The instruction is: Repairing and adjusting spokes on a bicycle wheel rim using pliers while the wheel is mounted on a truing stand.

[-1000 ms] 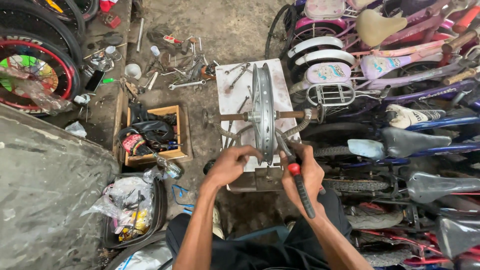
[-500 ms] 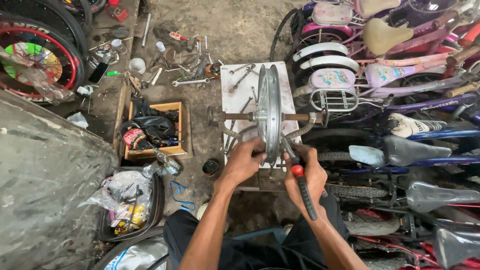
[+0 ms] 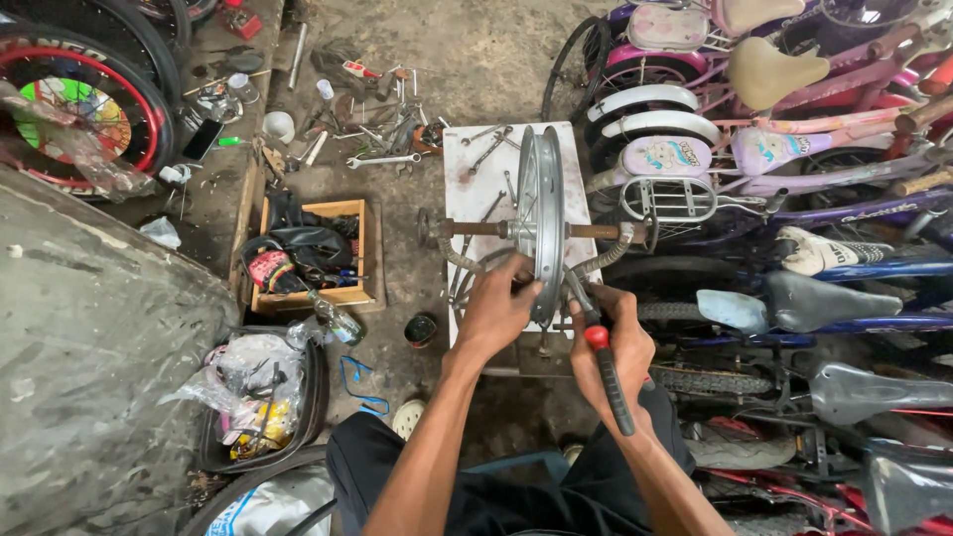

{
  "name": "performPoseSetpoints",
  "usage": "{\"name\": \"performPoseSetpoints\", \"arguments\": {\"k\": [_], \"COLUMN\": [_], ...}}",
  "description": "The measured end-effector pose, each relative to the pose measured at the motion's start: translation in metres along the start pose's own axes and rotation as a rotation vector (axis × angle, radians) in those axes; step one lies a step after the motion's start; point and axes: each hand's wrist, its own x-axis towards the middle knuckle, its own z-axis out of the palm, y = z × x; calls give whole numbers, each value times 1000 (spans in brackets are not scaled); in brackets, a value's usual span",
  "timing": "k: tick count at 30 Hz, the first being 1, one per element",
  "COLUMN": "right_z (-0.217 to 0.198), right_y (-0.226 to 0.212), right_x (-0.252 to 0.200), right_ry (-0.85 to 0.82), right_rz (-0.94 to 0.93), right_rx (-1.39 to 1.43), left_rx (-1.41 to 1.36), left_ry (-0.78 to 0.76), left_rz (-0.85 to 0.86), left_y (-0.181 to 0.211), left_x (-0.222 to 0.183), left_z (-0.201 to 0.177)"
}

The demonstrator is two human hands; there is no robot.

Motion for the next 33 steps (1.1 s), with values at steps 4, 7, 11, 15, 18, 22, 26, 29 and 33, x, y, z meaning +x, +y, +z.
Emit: {"name": "performPoseSetpoints", "arguments": {"k": [4, 7, 11, 15, 18, 22, 26, 29, 33], "right_z": [1, 1, 0, -2, -2, -3, -3, -6, -20], "right_y": [4, 6, 1, -5, 1, 0, 2, 11, 47], "right_x": [-1, -1, 2, 4, 2, 3, 4, 11, 35], "right_ry": [-4, -1, 14, 70, 88, 82, 65, -37, -488], "right_rz": [-18, -60, 15, 47, -36, -3, 8, -66, 81], "right_rx": [-16, -36, -10, 56, 51, 65, -2, -116, -19], "left_rx": [35, 54, 92, -479, -594, -320, 7, -255, -769], "left_ry": [-83, -74, -39, 83, 89, 57, 185, 273, 296], "left_rz": [70, 148, 118, 124, 74, -110, 79, 88, 250], "left_y": [-43, -51, -31, -45, -21, -22, -24, -32, -25], "left_x": [3, -1, -8, 9, -4, -7, -1, 9, -8], "left_z": [16, 20, 10, 18, 4, 16, 24, 32, 24]}}
